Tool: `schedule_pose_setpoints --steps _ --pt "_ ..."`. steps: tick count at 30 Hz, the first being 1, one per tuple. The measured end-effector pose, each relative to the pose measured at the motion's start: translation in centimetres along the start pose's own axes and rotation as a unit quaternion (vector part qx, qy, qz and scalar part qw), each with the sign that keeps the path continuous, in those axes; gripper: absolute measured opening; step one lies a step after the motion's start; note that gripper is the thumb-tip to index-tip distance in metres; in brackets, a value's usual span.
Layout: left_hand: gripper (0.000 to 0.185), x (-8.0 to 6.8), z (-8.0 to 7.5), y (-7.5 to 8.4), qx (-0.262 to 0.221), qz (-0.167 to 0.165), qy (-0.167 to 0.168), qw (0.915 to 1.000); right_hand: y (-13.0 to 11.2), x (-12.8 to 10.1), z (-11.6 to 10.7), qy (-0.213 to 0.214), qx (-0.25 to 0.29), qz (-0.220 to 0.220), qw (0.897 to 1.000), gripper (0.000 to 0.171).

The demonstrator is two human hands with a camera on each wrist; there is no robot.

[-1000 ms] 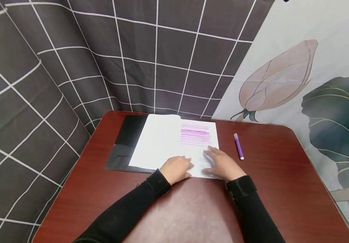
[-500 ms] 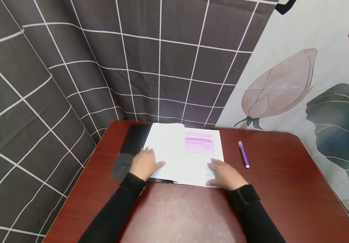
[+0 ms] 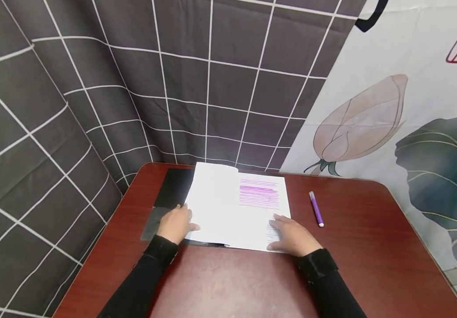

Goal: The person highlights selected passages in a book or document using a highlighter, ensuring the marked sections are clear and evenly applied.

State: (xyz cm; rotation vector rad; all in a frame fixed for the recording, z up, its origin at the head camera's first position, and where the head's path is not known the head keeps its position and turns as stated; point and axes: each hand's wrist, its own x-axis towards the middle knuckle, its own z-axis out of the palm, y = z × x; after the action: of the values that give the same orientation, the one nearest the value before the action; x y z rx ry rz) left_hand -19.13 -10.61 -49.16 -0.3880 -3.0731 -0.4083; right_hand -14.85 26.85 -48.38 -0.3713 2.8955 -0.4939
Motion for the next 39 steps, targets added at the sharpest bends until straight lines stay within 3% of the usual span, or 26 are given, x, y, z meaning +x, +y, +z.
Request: schedule_pose_setpoints --steps 5,9,17,25,28,33,36,39 --pt "0.036 0.1 0.3 0.3 -0.033 -0.011 0.016 0.9993 -0.1 -0.1 0.0 -0.003 0.0 0.005 1.0 0.079" --pt "0.021 0.2 0.1 0.6 -0.043 -0.016 0.051 0.9976 0.0 -0.1 0.1 -0.005 0.002 0.004 1.0 0.08" --pt "0.02 0.1 -0.9 1.4 -0.027 -0.04 0.112 0.9925 0.2 -0.1 0.2 -0.002 -0.008 -0.004 1.0 0.079" --pt "0.026 0.1 -1.9 1.8 -0.113 -0.043 0.117 0.9857 0.1 0.1 0.0 -0.004 -0.017 -0.015 1.0 0.079" --pt "0.03 0.2 -2.2 1.9 -0.167 -0.042 0.115 0.9783 0.2 0.2 0.0 -0.008 -0.016 -0.012 1.0 0.08" --pt "0.029 0.1 -3.3 2.1 -0.25 -0.038 0.078 0.9642 0.1 0.2 -0.2 -0.006 -0.018 -0.017 1.0 0.08" --pt "0.027 0.0 -3.7 2.5 -0.261 -0.025 0.078 0.9619 0.2 0.2 -0.3 -0.007 -0.015 -0.019 1.0 0.081" --pt "0.04 -0.4 -4.1 3.6 -0.265 -0.024 0.1 0.9587 0.3 0.3 -0.2 -0.011 -0.014 -0.018 1.0 0.081"
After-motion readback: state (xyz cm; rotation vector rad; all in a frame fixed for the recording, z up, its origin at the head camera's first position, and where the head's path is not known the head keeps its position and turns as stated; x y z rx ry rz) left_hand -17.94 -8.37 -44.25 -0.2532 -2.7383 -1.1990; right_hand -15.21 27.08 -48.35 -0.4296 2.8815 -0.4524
